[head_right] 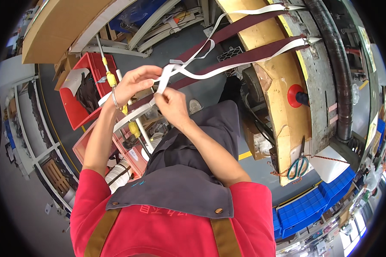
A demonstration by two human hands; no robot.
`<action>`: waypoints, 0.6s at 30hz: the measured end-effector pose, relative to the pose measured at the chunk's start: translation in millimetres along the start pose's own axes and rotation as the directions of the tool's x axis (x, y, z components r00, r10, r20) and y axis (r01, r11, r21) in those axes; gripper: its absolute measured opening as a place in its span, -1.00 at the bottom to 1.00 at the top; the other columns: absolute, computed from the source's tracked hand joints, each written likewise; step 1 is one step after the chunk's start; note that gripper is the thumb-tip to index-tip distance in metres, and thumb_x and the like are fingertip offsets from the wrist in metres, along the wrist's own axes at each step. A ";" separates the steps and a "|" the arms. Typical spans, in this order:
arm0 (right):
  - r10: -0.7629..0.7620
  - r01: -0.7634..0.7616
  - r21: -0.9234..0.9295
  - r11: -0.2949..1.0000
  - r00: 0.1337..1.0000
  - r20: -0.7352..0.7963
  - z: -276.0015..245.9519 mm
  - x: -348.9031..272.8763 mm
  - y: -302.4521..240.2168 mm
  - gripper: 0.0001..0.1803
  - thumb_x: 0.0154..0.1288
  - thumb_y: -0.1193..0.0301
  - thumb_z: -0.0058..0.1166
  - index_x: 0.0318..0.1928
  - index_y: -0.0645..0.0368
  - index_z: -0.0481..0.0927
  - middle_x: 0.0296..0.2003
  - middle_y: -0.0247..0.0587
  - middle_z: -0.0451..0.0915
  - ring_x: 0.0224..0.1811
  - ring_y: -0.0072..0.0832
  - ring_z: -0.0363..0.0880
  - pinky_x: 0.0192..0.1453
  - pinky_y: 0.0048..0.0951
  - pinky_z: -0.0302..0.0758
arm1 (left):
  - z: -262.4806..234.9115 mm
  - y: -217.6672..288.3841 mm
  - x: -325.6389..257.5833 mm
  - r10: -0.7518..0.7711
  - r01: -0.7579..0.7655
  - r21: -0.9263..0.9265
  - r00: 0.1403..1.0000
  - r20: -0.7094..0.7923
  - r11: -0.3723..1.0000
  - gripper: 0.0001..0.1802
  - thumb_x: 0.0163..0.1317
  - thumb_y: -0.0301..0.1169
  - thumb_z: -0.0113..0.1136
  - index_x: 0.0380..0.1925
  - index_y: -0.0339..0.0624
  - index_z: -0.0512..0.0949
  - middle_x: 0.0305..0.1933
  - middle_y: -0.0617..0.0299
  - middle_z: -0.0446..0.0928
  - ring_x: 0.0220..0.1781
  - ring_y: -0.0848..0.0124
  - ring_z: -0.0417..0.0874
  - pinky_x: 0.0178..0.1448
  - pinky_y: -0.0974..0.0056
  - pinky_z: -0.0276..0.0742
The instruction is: The person handles white rolls of material, unrolls them, and cuts sections using scissors. They then attach these white strips to a maroon strap assembly, threading them through yellow plastic guides and securing them with a white cloth. The process involves repetitive cutting, threading, and fastening actions.
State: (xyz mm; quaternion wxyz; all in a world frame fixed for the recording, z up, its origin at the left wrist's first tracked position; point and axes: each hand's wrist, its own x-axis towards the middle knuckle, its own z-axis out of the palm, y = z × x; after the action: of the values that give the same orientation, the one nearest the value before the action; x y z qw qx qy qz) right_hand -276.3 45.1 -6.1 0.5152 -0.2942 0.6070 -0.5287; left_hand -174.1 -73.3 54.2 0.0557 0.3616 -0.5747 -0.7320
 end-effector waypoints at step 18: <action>0.003 -0.004 -0.083 0.997 1.000 -0.007 -27.8 64.1 -54.3 -0.80 0.16 0.43 -0.03 -0.29 0.28 0.58 -0.58 -0.34 0.52 -0.62 -0.75 0.43 -0.60 -0.70 0.38 | 9.7 -63.4 -19.3 -0.145 0.166 0.281 0.985 -0.096 0.945 -0.81 0.15 -0.40 0.02 -0.36 -0.31 0.51 -0.48 0.28 0.54 -0.42 0.55 0.51 -0.27 0.43 0.41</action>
State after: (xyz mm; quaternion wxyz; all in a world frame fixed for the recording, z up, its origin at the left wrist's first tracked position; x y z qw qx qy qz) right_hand -331.4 -17.9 22.6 0.5012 -0.3127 0.6308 -0.5031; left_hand -144.6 -34.8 8.1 -0.0342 0.4370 -0.6424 -0.6286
